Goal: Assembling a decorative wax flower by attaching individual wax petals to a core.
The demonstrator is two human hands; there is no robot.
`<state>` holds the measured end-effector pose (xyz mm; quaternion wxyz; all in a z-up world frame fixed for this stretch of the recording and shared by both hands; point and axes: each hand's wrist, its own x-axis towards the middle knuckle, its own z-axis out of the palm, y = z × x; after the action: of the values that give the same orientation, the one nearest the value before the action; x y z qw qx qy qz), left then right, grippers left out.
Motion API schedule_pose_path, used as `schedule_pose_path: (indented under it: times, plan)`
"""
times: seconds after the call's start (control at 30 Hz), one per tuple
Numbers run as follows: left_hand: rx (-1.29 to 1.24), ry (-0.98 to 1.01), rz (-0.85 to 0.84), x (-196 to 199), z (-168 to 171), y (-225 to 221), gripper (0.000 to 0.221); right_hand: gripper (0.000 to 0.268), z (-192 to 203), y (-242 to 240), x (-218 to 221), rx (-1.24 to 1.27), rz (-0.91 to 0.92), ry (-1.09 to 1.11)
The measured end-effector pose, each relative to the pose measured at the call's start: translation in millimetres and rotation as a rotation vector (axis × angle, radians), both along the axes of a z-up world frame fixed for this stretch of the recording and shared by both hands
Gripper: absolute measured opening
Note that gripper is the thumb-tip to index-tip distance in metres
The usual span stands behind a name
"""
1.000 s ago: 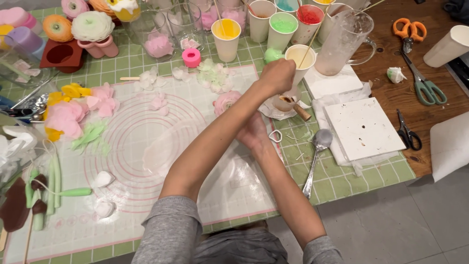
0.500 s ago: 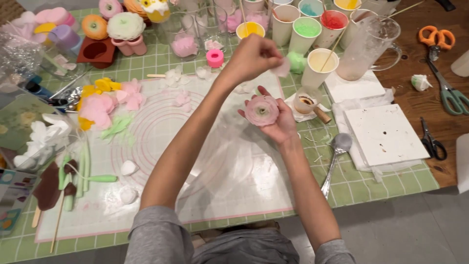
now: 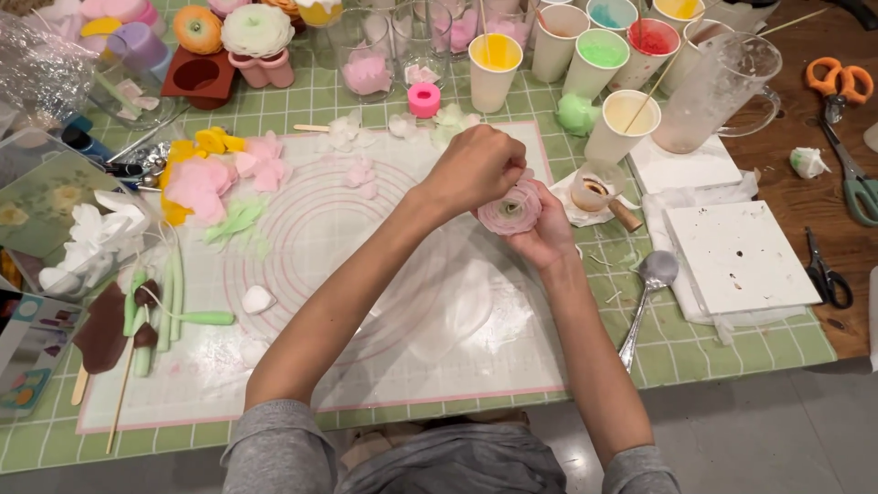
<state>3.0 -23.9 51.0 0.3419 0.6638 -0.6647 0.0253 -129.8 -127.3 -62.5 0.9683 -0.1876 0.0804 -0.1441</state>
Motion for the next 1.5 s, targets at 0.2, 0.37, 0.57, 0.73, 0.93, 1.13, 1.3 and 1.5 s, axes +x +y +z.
schedule_pose_path:
  times: [0.2,0.37,0.57,0.73,0.93,1.13,1.3,1.5]
  plan:
    - [0.073,0.072,-0.077,1,-1,3,0.013,0.039,-16,-10,1,0.084,0.005,-0.007]
    - [0.081,0.127,-0.134,5,-2,3,0.016,0.034,-27,-18,2,0.089,0.005,0.015]
    - [0.112,0.169,-0.152,4,-2,3,0.017,0.028,-25,-17,1,0.033,-0.030,0.061]
    - [0.132,0.164,-0.149,6,-3,8,0.017,0.025,-30,-20,2,0.030,-0.017,0.055]
    - [0.108,0.386,-0.183,9,-14,16,0.022,0.031,-31,-24,2,0.107,-0.029,0.057]
    - [0.100,0.416,-0.125,-3,-20,24,0.026,0.035,-40,-27,3,0.074,0.000,0.036]
    - [0.027,0.424,-0.145,-5,-27,24,0.023,0.039,-32,-22,2,0.093,-0.014,0.023]
    - [0.001,0.392,-0.127,-5,-32,21,0.024,0.039,-38,-26,2,0.101,-0.023,0.033]
